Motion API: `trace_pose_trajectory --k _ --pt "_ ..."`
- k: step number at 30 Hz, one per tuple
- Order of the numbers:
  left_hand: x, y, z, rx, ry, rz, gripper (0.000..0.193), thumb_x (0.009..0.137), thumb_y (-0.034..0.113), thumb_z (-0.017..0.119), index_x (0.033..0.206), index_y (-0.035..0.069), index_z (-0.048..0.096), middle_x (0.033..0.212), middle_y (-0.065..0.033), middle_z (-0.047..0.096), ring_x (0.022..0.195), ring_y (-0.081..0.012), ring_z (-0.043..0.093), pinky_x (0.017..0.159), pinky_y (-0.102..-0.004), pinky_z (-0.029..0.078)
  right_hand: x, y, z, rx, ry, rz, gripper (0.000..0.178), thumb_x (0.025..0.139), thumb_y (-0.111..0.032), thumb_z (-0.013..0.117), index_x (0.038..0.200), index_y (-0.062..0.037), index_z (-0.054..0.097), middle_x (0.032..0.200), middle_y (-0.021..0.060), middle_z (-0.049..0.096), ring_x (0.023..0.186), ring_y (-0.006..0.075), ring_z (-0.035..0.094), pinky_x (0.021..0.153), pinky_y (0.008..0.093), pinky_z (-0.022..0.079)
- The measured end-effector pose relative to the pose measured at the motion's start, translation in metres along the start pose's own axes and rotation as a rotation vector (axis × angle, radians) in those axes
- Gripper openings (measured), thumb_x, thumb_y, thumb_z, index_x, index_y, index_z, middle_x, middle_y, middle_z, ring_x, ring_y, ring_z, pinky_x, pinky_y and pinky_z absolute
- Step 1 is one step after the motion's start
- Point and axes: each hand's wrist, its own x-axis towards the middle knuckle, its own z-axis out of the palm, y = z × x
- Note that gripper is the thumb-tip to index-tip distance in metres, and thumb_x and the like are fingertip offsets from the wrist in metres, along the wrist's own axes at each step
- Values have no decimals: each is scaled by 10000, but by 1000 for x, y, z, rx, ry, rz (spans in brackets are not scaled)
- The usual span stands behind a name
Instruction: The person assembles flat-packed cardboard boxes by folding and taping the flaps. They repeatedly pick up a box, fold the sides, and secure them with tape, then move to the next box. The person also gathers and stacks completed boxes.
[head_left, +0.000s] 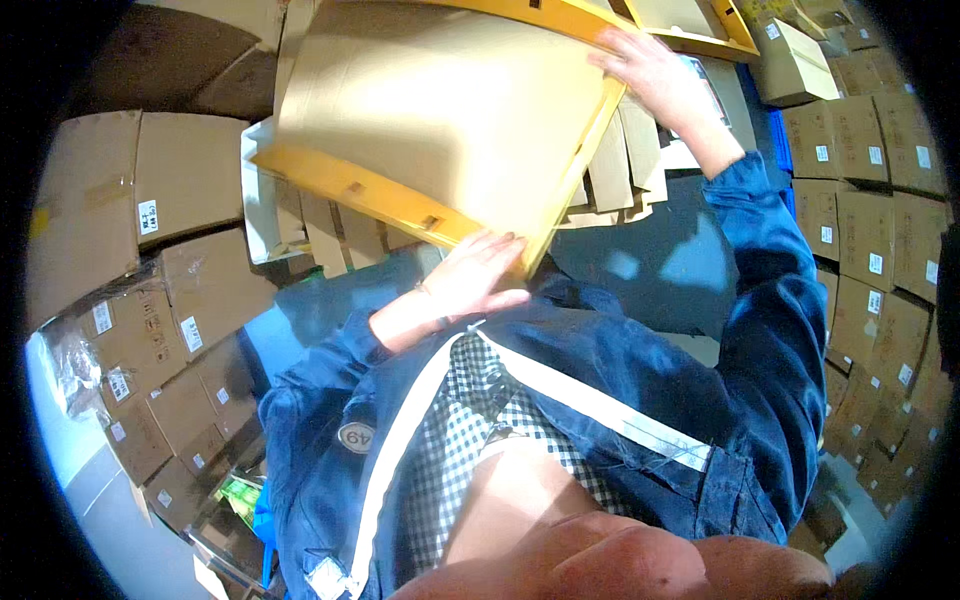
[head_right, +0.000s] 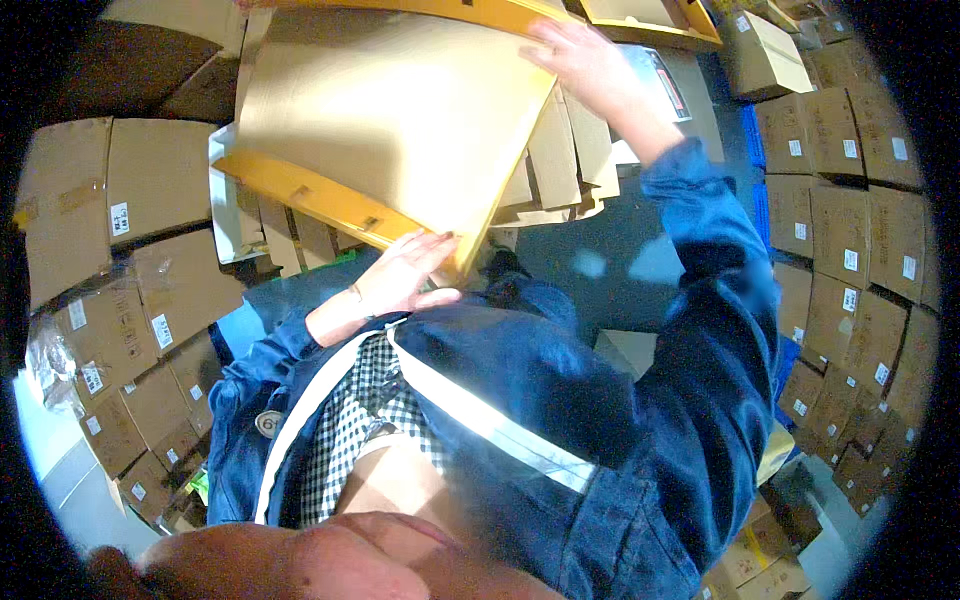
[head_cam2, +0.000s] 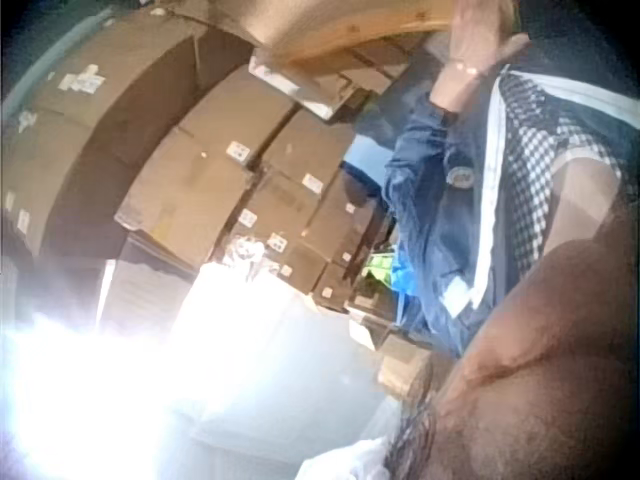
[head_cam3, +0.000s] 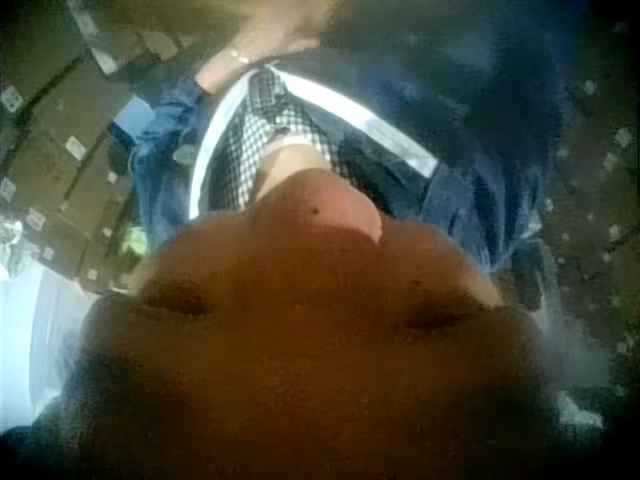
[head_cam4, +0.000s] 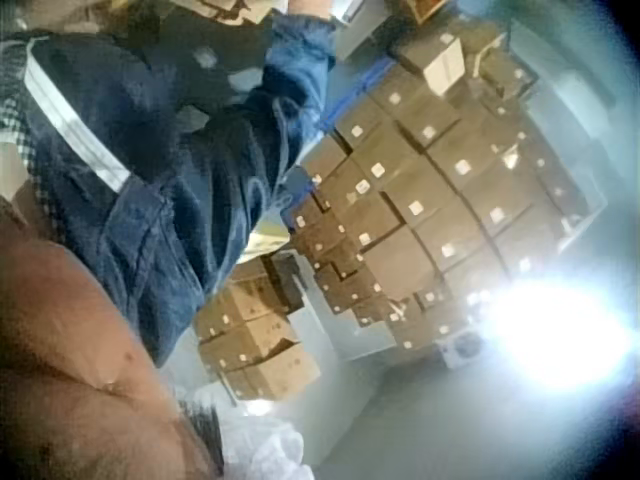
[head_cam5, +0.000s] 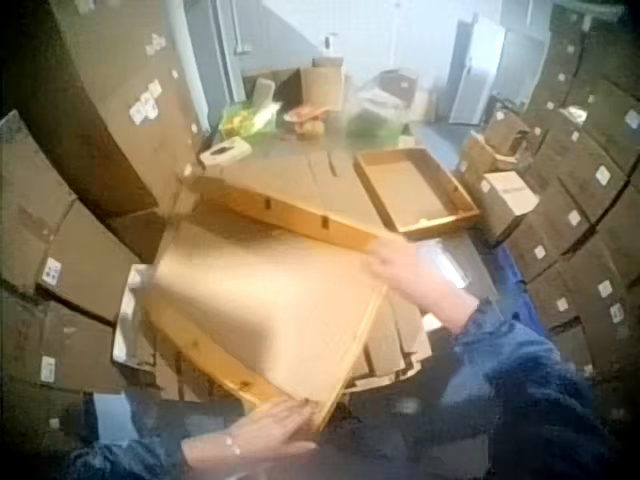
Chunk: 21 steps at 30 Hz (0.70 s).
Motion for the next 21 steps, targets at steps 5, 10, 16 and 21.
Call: trace_pose_trajectory --k 5,10,16,21 --pt "9 -62 -43 233 54 -155 921 663 316 818 1423 80 355 1336 -204 512 1238 -378 482 1043 -501 378 26 -43 -40 618 46 239 747 823 -120 672 1477 -200 318 1431 137 415 1308 311 421 1147 463 292" --pt "-41 -102 13 38 -332 -322 735 765 289 697 1386 70 372 1236 -233 563 1039 -375 612 870 -446 509 -5 -198 -34 705 -420 -172 706 703 -264 767 1334 -145 473 1237 107 559 1154 261 542 985 446 382" --pt "32 -40 20 -55 -172 -489 536 910 398 523 1332 74 462 925 -260 656 932 -403 639 810 -468 521 2 -165 31 315 -69 -58 61 757 -181 604 733 -165 657 737 19 650 802 209 640 798 381 451" --pt "58 -73 -41 240 258 -455 669 890 467 589 1407 79 415 1408 -189 462 1261 -366 470 1029 -471 410 10 -137 22 190 -71 10 301 820 -117 557 1110 -156 630 1135 83 605 1210 231 516 1117 489 301"
